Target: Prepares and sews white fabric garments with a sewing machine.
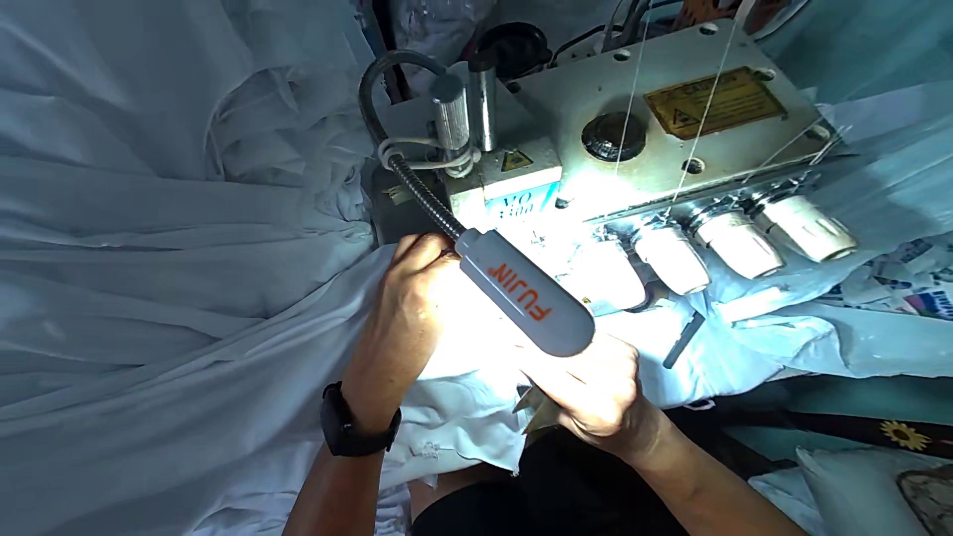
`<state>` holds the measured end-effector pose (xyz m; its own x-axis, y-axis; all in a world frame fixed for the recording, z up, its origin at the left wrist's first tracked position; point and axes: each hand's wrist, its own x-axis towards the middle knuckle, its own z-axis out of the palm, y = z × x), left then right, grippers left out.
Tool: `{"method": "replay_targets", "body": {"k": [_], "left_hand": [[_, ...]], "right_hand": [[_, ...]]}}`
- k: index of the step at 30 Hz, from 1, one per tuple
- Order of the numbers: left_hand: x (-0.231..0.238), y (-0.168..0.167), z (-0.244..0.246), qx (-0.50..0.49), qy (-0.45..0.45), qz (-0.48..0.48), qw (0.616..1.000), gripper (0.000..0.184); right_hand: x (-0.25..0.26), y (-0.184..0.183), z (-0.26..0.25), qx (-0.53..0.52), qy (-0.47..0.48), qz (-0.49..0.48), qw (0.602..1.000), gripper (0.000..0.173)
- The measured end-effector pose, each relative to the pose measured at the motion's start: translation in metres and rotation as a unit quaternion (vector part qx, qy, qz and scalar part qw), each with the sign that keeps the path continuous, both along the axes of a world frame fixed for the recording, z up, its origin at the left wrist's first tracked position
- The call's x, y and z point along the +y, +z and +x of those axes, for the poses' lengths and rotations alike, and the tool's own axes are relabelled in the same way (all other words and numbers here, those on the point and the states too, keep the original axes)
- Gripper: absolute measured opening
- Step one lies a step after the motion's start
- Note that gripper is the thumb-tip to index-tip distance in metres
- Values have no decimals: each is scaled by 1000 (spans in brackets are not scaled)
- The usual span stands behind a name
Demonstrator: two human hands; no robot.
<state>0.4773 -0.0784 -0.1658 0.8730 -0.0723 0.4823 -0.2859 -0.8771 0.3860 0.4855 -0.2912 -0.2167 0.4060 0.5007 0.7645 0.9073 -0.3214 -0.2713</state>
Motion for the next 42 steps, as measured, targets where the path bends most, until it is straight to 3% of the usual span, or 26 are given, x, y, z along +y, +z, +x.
{"method": "replay_targets", "body": {"k": [6, 10, 16, 22, 42], "left_hand": [[-2, 0, -7, -12, 13, -29, 999, 11], [-27, 7, -42, -101, -3, -41, 994, 10], [-37, -16, -57, -40, -29, 17, 999, 30], [-39, -18, -61, -48, 4, 91, 995, 32], [-40, -15, -63, -52, -1, 149, 987, 31]], "right_hand": [[0, 2, 1, 6, 5, -2, 1000, 23], [-1, 1, 5, 9, 22, 2, 1000, 23], [0, -2, -6, 79, 4, 54, 995, 17], [1, -5, -13, 108, 15, 75, 991, 15], [3, -4, -6, 129, 15, 68, 989, 18]]}}
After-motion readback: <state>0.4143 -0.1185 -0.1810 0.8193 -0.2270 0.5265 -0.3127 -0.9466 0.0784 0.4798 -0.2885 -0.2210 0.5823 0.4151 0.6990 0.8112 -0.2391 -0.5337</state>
